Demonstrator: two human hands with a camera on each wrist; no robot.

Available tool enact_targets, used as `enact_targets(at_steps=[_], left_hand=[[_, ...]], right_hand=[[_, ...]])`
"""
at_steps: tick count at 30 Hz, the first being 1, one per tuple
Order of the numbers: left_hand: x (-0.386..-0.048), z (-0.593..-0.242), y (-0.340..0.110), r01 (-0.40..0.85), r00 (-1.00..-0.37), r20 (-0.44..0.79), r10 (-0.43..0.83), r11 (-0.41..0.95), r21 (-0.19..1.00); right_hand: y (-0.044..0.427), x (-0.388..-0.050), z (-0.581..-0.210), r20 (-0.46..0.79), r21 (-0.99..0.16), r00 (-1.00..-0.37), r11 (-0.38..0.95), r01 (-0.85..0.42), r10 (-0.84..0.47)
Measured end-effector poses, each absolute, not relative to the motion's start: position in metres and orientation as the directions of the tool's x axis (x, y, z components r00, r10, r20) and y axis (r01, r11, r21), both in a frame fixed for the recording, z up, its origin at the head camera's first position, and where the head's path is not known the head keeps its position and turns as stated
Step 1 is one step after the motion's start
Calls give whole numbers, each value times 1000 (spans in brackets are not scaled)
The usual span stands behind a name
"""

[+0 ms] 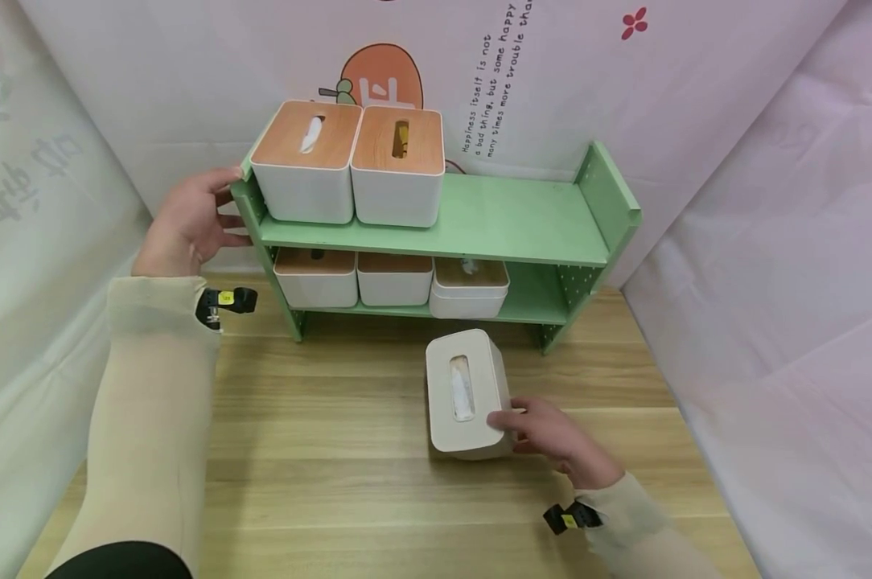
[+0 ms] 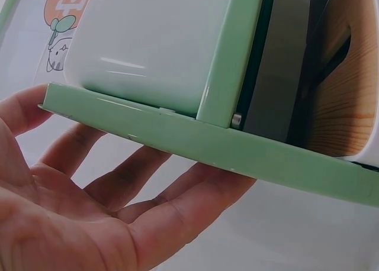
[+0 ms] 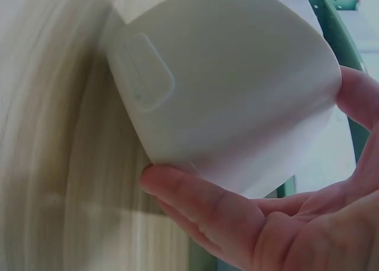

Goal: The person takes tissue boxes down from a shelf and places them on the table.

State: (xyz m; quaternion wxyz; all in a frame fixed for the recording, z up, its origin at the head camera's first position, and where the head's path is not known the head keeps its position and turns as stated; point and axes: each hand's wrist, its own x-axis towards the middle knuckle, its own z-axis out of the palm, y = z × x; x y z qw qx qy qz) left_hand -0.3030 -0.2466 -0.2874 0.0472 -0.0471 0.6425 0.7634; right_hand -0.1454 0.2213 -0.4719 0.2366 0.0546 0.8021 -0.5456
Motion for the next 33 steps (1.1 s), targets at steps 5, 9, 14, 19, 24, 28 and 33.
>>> enact_targets(at_steps=[5, 9, 14, 19, 24, 28, 33], left_hand=[[-304, -287, -247, -133, -991, -133, 16, -183, 974], [-304, -287, -247, -131, -991, -130, 19, -187, 974], [-304, -287, -246, -136, -991, -134, 22, -197, 971], [-304, -287, -246, -138, -990, -136, 22, -209, 968], [-303, -287, -246, -138, -990, -137, 21, -215, 967], [-303, -287, -247, -139, -990, -137, 28, -216, 966], [-303, -287, -248, -135, -991, -132, 24, -209, 969]], right_hand=[[210, -149, -482, -437, -869, -869, 357, 342, -232], [203, -152, -490, -456, -873, -851, 315, 372, -259], [200, -159, -496, -474, -868, -840, 298, 397, -263], [200, -161, -495, -453, -875, -858, 304, 377, -241], [196, -161, -490, -364, -847, -916, 470, 249, -170], [191, -161, -484, -209, -732, -964, 680, 42, -166], [179, -155, -476, 43, -434, -942, 843, -318, -333]])
